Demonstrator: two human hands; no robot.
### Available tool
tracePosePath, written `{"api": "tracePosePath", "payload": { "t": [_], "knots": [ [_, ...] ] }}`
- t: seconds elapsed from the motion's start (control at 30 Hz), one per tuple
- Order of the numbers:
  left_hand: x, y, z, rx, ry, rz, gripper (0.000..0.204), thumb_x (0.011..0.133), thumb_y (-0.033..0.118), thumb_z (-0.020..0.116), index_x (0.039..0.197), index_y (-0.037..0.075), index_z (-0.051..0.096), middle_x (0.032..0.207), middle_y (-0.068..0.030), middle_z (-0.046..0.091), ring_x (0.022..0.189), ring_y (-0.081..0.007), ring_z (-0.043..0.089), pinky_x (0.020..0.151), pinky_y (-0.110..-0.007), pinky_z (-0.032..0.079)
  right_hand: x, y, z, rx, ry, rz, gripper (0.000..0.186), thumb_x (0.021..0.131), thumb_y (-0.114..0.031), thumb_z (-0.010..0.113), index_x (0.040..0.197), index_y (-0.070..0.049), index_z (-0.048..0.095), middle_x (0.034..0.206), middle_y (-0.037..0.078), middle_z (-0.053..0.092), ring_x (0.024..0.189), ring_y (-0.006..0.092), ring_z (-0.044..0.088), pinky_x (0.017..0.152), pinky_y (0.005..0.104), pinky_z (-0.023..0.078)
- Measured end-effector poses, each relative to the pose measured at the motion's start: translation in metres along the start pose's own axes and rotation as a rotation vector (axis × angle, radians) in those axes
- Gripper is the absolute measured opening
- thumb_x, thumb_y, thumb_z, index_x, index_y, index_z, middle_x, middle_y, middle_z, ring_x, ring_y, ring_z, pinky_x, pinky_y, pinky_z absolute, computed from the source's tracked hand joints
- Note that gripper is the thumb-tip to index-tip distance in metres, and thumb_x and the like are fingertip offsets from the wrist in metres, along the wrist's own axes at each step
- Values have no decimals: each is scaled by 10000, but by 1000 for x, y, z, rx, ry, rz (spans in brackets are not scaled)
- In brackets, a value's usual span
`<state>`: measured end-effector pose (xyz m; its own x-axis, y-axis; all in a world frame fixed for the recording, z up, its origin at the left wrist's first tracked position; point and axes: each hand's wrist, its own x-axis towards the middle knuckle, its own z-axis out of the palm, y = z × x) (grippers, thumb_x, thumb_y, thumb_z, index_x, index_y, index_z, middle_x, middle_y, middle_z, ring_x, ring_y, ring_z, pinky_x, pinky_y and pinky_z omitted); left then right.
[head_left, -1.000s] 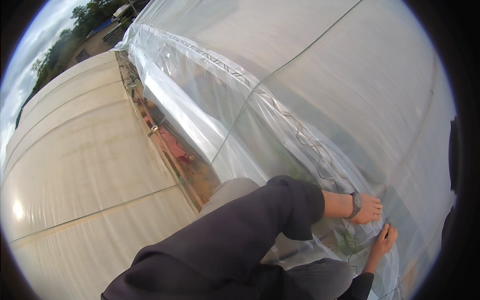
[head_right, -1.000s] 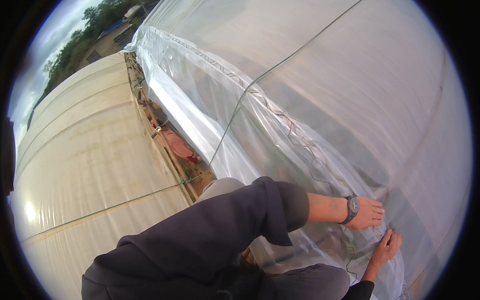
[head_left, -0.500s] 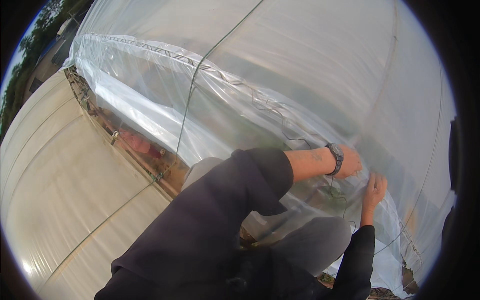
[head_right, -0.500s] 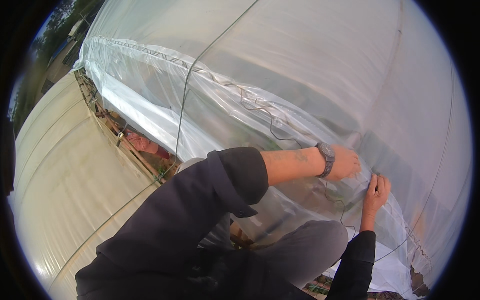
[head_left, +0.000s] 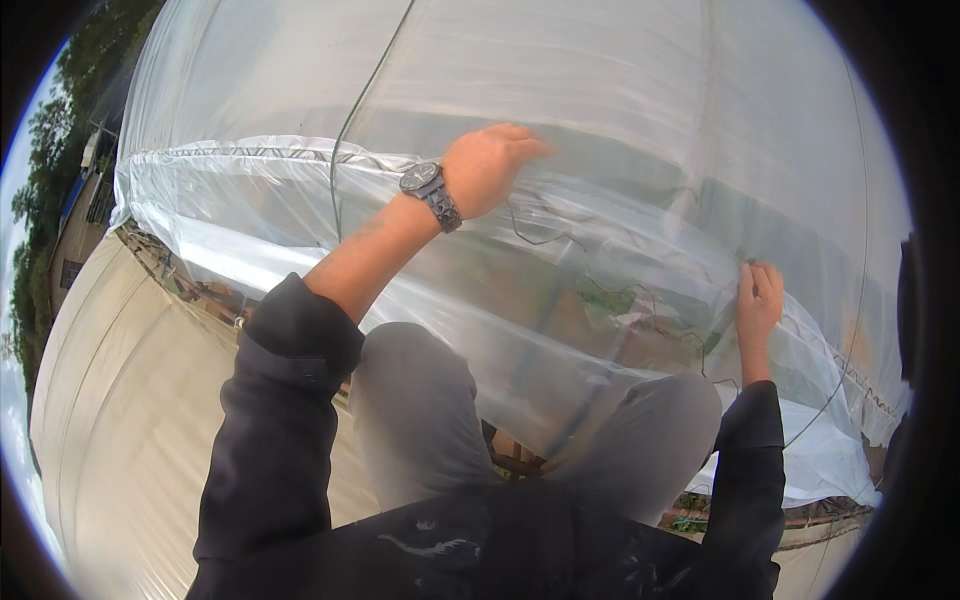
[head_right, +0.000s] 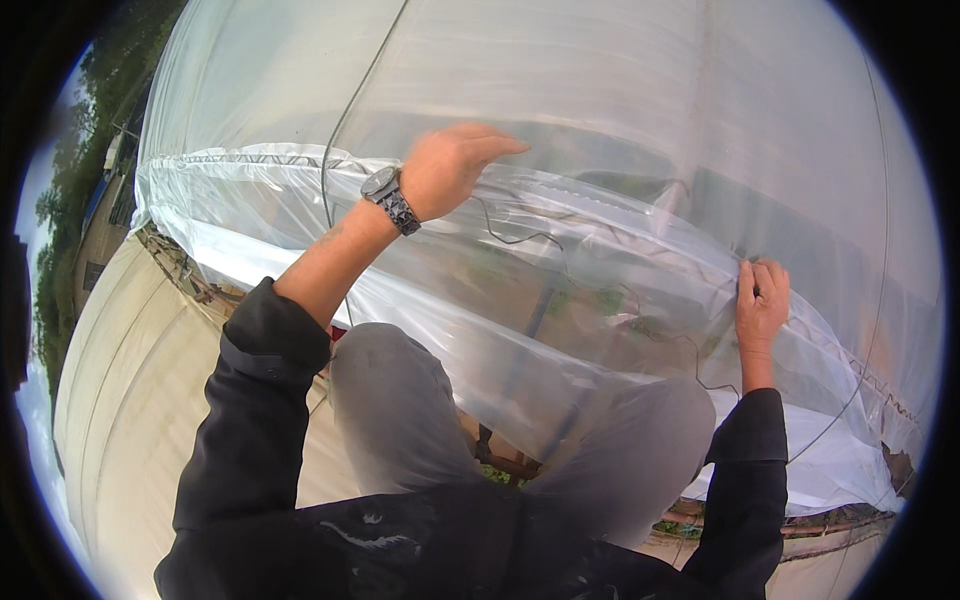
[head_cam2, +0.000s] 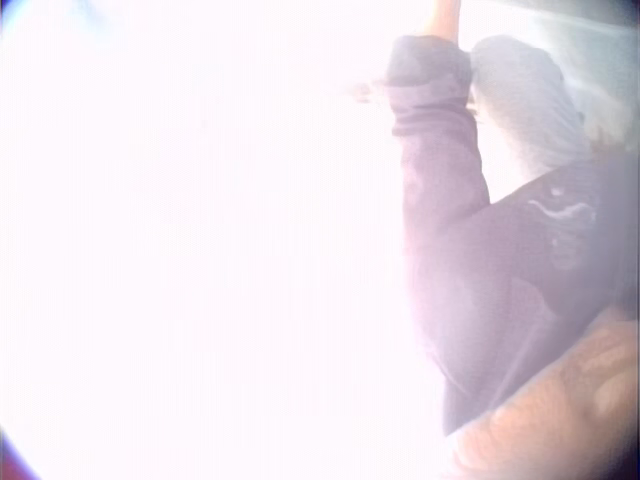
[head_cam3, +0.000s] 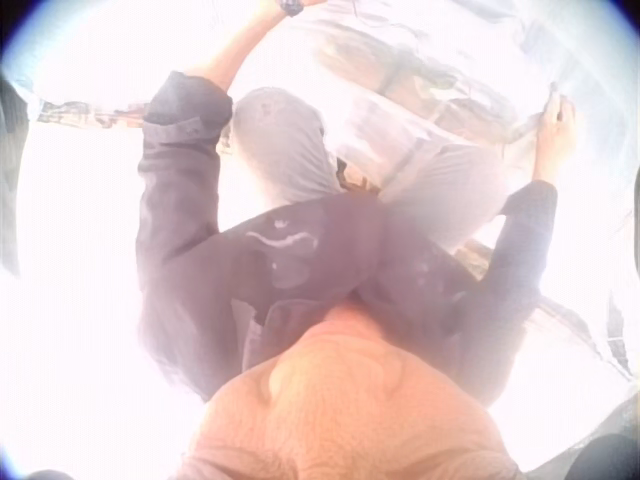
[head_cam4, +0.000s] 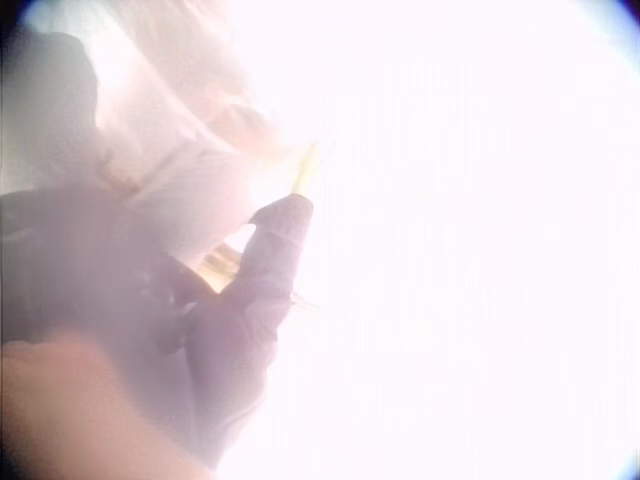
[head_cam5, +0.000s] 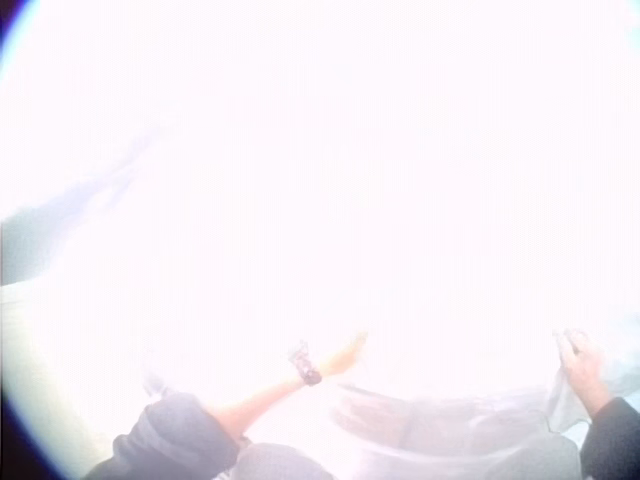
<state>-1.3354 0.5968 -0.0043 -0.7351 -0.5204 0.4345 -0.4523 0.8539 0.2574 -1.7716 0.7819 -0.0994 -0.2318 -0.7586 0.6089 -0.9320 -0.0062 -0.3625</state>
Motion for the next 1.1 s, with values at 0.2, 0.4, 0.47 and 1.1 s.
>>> {"api": "tracePosePath", "payload": {
  "t": [0.2, 0.4, 0.47, 1.1],
  "knots": [
    [50, 90, 89, -166, -203, 191, 491, 980, 247, 643, 1429, 69, 553, 1470, -109, 567, 1347, -321, 524, 1136, -417, 446, 3, 0, -1, -57, 5, -37, 169, 933, -161, 694, 840, -25, 656, 931, 71, 647, 890, 269, 589, 782, 376, 477],
    [66, 122, 121, -14, -281, 179, 514, 983, 354, 623, 1423, 95, 570, 1482, -95, 556, 1432, -303, 433, 1174, -462, 387, 4, 1, 2, -45, 7, -33, 164, 928, -158, 690, 824, -34, 664, 918, 67, 647, 889, 273, 588, 781, 385, 479],
    [66, 119, 128, 52, -232, 258, 503, 996, 361, 602, 1424, 98, 573, 1483, -91, 555, 1441, -297, 424, 1205, -464, 341, 3, 2, 3, -40, -14, -13, 166, 924, -158, 692, 814, -37, 662, 918, 68, 651, 889, 276, 590, 780, 389, 480],
    [88, 126, 149, -92, -390, 381, 545, 1060, 341, 501, 1515, 48, 440, 1553, -129, 493, 1469, -241, 422, 1273, -444, 234, -2, -91, -30, 72, -153, -30, 177, 879, -54, 715, 1054, -35, 733, 1040, 124, 697, 1007, 312, 647, 887, 395, 511]
  ]
}}
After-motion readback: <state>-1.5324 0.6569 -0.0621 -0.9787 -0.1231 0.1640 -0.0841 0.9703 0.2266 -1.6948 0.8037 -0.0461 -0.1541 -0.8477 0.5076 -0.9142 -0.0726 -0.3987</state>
